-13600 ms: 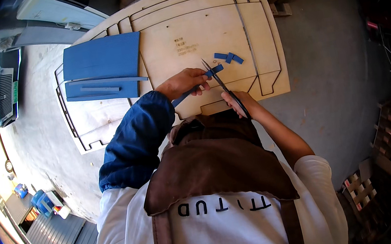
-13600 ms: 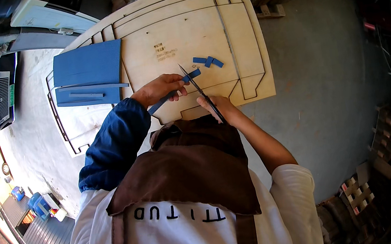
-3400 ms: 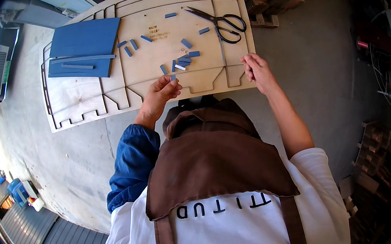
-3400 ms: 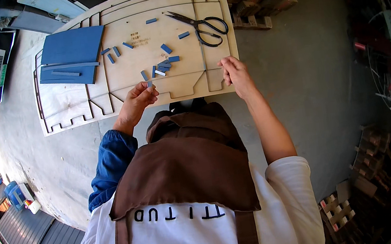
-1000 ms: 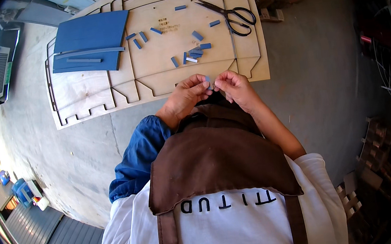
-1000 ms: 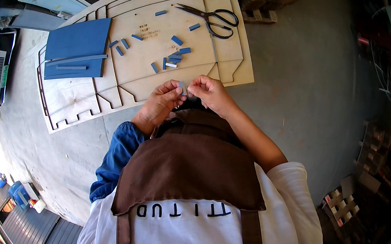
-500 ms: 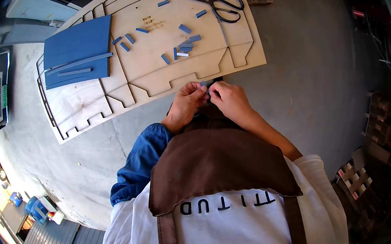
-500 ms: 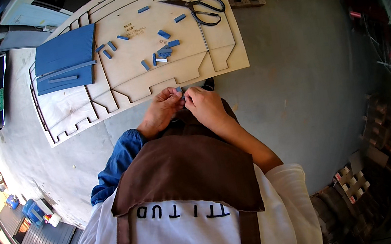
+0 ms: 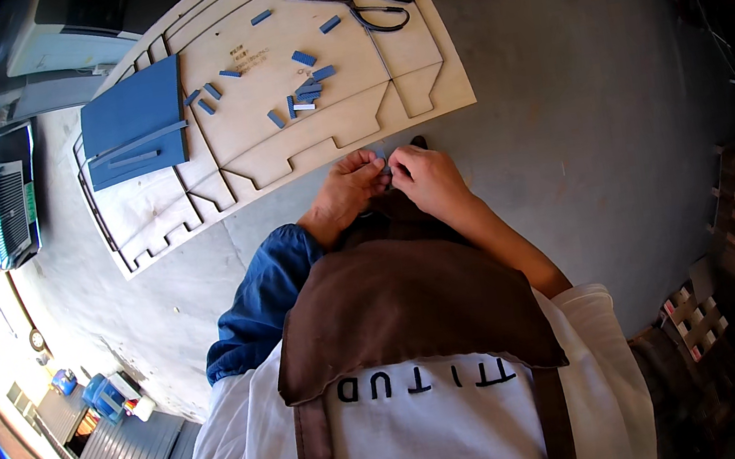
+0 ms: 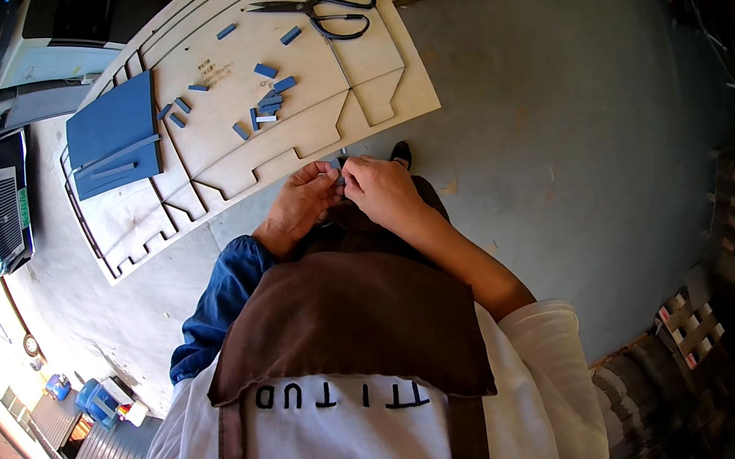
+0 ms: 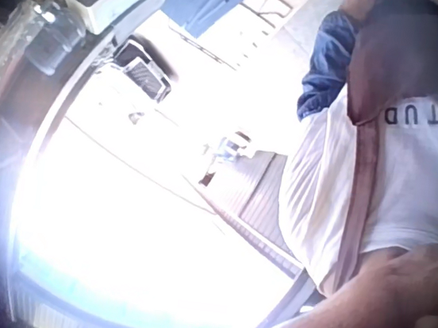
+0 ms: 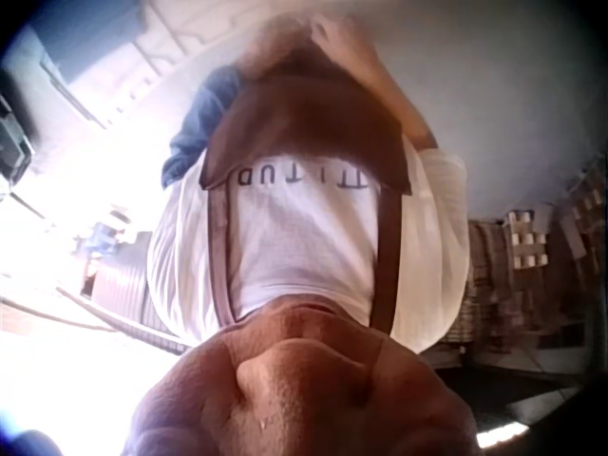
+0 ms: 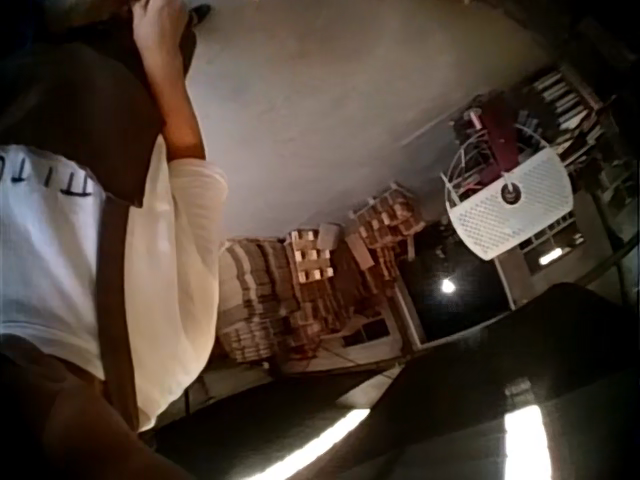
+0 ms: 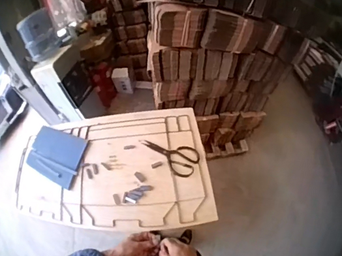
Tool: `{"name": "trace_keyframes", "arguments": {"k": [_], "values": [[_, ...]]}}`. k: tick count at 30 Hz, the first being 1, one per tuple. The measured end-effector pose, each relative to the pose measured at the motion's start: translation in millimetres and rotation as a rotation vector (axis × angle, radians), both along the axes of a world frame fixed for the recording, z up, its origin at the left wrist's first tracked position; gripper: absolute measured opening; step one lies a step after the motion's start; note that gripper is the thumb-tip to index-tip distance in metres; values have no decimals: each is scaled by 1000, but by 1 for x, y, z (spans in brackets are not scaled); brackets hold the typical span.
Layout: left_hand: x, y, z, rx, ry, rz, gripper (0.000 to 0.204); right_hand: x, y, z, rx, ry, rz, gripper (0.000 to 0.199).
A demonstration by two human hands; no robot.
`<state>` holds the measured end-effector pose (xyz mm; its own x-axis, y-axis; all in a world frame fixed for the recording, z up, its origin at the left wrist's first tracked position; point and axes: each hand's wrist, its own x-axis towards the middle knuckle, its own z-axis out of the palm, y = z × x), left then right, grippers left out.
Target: The person uses scissors to cut a blue foam sheet into small rectangular pieces on a white plastic work surface. The person repeatedly picks up foam strips, cuts them into smaller segments, and places the cut pieces on the table.
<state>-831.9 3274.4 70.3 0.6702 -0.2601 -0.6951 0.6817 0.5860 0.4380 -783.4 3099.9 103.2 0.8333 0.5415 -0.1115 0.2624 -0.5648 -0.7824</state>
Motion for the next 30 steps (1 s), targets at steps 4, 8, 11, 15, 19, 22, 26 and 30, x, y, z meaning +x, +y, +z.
{"name": "trace_keyframes", "arguments": {"k": [4, 8, 11, 15, 19, 22, 26, 30], "values": [[9, -10, 5, 37, 27, -29, 5, 5, -13, -3, 65, 25, -6, 9], [13, -18, 6, 44, 60, -17, 6, 7, -20, -2, 95, 39, -21, 10], [16, -20, 10, 51, 64, -38, 7, 7, -23, -4, 112, 33, -37, 10], [15, -23, 13, 57, 49, -58, 9, 10, -26, -15, 92, 4, -101, 10], [17, -24, 17, 83, 71, -71, 9, 19, -36, -21, 96, 20, -172, 11], [17, -22, 13, 59, 73, -60, 10, 26, -50, -29, 24, 2, -225, 11], [19, -19, 11, 39, 58, -48, 11, 26, -72, -33, -222, 90, -262, 16], [29, -5, 11, 529, -165, -220, 15, 19, -103, -42, -591, 220, -137, 32]]}}
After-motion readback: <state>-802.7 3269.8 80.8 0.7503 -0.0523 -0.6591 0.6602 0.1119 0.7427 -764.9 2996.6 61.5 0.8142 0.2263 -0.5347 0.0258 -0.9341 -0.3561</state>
